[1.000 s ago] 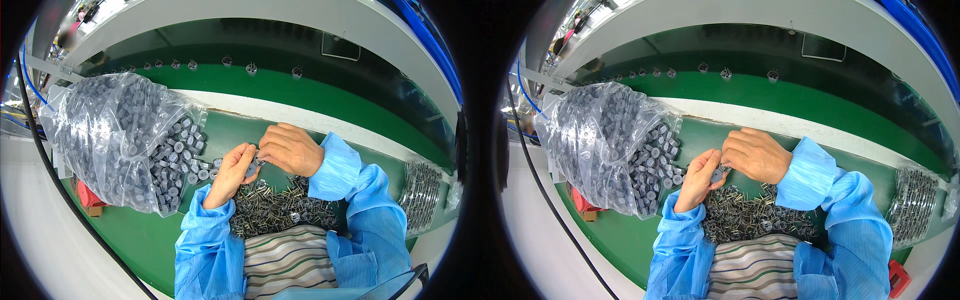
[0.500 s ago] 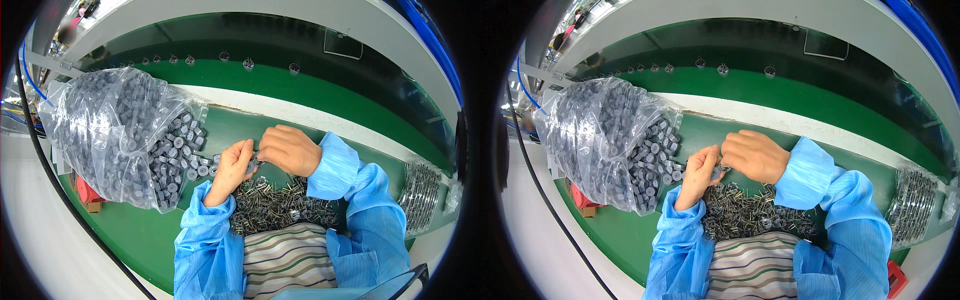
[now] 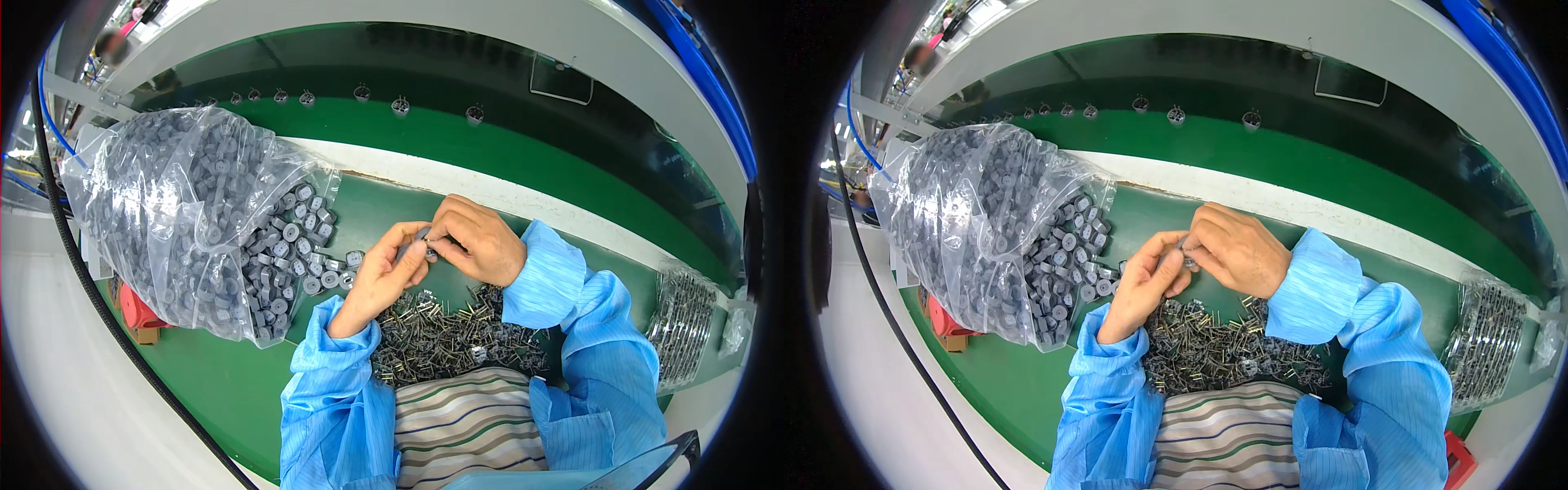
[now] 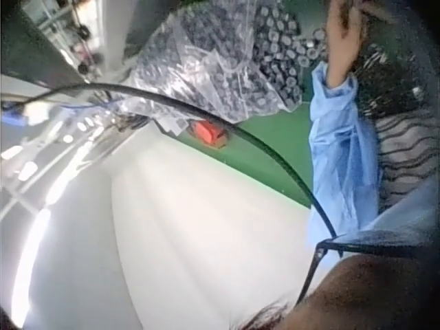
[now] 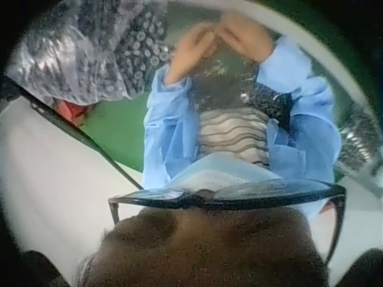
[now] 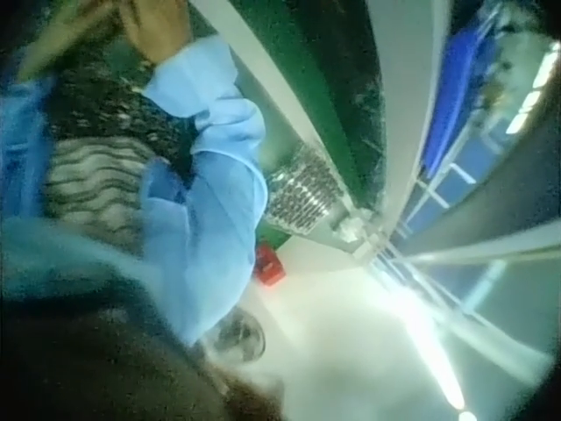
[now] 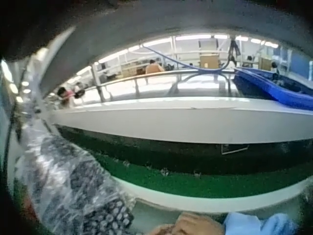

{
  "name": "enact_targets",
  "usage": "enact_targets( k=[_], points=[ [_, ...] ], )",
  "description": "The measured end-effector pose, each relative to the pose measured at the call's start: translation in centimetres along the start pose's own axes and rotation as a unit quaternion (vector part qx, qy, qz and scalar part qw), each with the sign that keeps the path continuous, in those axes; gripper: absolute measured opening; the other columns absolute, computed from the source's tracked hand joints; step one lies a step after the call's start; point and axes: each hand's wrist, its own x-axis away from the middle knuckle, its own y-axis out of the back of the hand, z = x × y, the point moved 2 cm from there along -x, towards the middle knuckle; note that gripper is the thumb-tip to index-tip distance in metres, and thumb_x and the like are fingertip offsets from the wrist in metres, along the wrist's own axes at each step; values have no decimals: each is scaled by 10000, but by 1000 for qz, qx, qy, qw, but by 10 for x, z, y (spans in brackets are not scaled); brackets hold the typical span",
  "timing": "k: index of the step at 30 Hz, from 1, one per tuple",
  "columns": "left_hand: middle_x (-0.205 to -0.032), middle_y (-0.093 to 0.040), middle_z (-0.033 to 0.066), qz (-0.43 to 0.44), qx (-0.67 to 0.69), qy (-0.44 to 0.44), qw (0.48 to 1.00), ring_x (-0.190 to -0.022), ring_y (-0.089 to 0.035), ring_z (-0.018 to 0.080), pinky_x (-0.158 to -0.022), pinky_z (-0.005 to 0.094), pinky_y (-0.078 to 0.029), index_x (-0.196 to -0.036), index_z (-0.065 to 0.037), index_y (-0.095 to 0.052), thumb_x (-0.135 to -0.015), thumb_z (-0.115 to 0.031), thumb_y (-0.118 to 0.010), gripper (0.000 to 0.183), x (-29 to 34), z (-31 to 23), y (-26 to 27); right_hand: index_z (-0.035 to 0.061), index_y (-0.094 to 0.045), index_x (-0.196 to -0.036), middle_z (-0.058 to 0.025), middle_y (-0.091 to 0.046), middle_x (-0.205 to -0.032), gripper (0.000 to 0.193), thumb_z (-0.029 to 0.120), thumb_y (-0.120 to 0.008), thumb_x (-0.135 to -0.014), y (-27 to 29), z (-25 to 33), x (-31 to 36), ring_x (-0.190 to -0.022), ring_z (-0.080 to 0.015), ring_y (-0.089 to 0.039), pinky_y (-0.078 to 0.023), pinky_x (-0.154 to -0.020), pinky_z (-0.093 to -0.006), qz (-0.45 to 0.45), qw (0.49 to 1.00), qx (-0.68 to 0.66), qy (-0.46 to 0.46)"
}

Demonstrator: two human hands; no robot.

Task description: Manually assemble small electronic components by inserting small pins or connectors into gray circular housings.

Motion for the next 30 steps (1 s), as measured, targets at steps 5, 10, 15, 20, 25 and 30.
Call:
enact_targets(
  k=[5, 10, 15, 20, 25, 30],
  points=[
    [-892, -632, 17, -54, -135, -90, 985, -651, -523, 58, -583, 204, -432, -1334, 9, -525, -980, -22, -661, 380, 2, -4, -7, 10, -625, -888, -102, -606, -862, 163, -15, -770, -816, 3, -2, 1, -774, -268, -614, -492, -633, -365, 9, 997, -21, -74],
    [-870, -676, 47, 10, -80, -23, 996, -652, -556, 66, -575, 221, -459, -1284, 6, -581, -954, 33, -665, 341, 1, 1, 7, 4, -644, -876, -100, -615, -873, 147, 3, -780, -821, 11, -5, -3, -787, -268, -623, -497, -642, -360, 32, 993, -81, -81],
    [-851, -685, 55, 28, -89, 7, 996, -652, -565, 68, -574, 223, -461, -1266, 12, -586, -954, 44, -660, 322, 2, 2, 4, 8, -641, -891, -101, -622, -879, 173, -3, -788, -799, 8, 0, -3, -795, -274, -628, -507, -648, -368, 21, 999, -24, -25],
    [-810, -675, 37, -10, -66, -18, 998, -652, -577, 65, -575, 222, -466, -1247, 14, -596, -944, 40, -682, 316, 2, 3, 2, 10, -636, -904, -108, -622, -877, 193, -3, -790, -789, 10, 3, -5, -791, -283, -626, -509, -646, -381, 24, 999, 28, 6],
    [-785, -661, 24, -17, -111, -27, 993, -638, -572, 63, -560, 226, -462, -1227, 11, -610, -935, 42, -691, 305, 2, 4, 1, 11, -639, -896, -107, -617, -859, 194, 4, -795, -781, 7, 1, -3, -781, -277, -625, -506, -638, -380, 21, 1000, 15, 3],
    [-761, -649, 14, -23, -128, -27, 991, -619, -560, 62, -552, 231, -458, -1210, 9, -617, -927, 38, -700, 296, 2, 4, 0, 13, -633, -876, -106, -613, -852, 187, 5, -794, -781, 7, 0, -3, -774, -278, -620, -502, -631, -379, 32, 999, 5, 4]
  ],
)
